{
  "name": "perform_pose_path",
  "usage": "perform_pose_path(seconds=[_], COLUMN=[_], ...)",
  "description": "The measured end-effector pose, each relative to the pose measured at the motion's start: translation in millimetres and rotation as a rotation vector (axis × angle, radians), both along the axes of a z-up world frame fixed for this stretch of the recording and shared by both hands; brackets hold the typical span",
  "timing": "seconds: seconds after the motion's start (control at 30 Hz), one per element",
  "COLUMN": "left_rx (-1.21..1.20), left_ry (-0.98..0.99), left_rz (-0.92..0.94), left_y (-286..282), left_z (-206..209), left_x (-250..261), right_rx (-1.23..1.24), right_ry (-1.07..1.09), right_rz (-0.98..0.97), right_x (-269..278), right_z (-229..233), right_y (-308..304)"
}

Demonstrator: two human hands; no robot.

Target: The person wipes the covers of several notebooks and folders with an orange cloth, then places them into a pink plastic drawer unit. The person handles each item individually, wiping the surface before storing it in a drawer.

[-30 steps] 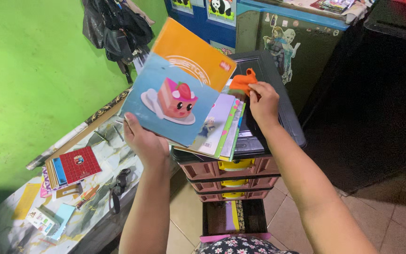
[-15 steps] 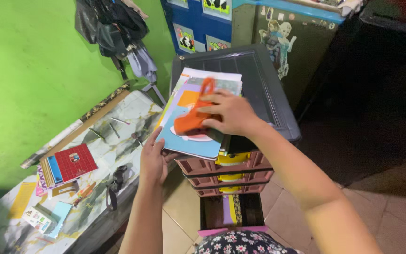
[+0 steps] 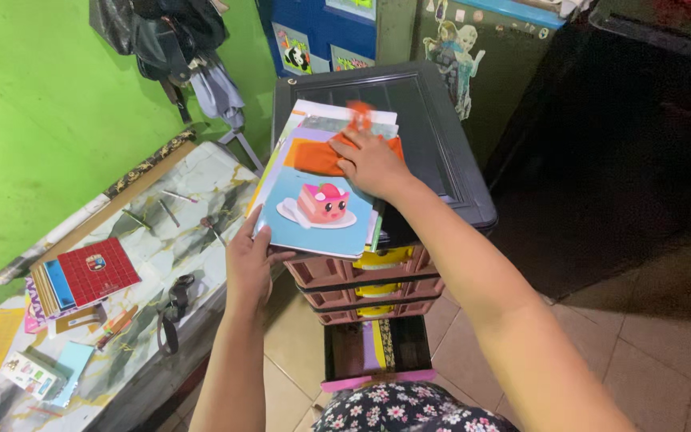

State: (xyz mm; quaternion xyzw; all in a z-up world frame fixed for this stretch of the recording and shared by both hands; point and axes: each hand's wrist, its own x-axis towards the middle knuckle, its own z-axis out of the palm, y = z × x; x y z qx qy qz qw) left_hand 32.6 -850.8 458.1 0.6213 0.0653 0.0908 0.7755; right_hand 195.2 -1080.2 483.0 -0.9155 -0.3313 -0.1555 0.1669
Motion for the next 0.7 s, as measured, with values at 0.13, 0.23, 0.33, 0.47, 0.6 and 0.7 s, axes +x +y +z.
perform_pose_path(seconds=[0.13,0.23,0.33,0.47,0.6,0.7], left_rx=[-0.004,-0.018,-0.039,-0.031,-0.013,-0.059], left_ry=[-0.036,-0.100,-0.042,-0.008,-0.019,-0.040], left_rz=[0.010,0.030,0.004,0.012,0.048,0.035], left_y=[-4.8,-5.4,-3.8,-6.2,-5.6,-2.8], left_z=[-0.5,-2.6,-0.1,1.3,-3.2,-11.2], left_x=[-1.4,-3.0,-3.6,-3.2,-2.4,-2.7], right_rx=[0.158,0.108,-0.009,-0.054,-0.115,-0.169], right_ry=[0.057,-0.108,0.107,0.051,-0.008,-0.054], right_rz=[0.187,0.475,0.414,0.003,-0.047,0.228], right_x=[-32.3,-83.8,-84.0,-23.5,-25.9,-80.2], right_z=[-11.1,-18.2,-3.4,20.0,14.7,-4.5], right_y=[22.0,38.3,24.7,-3.0,19.0,45.0])
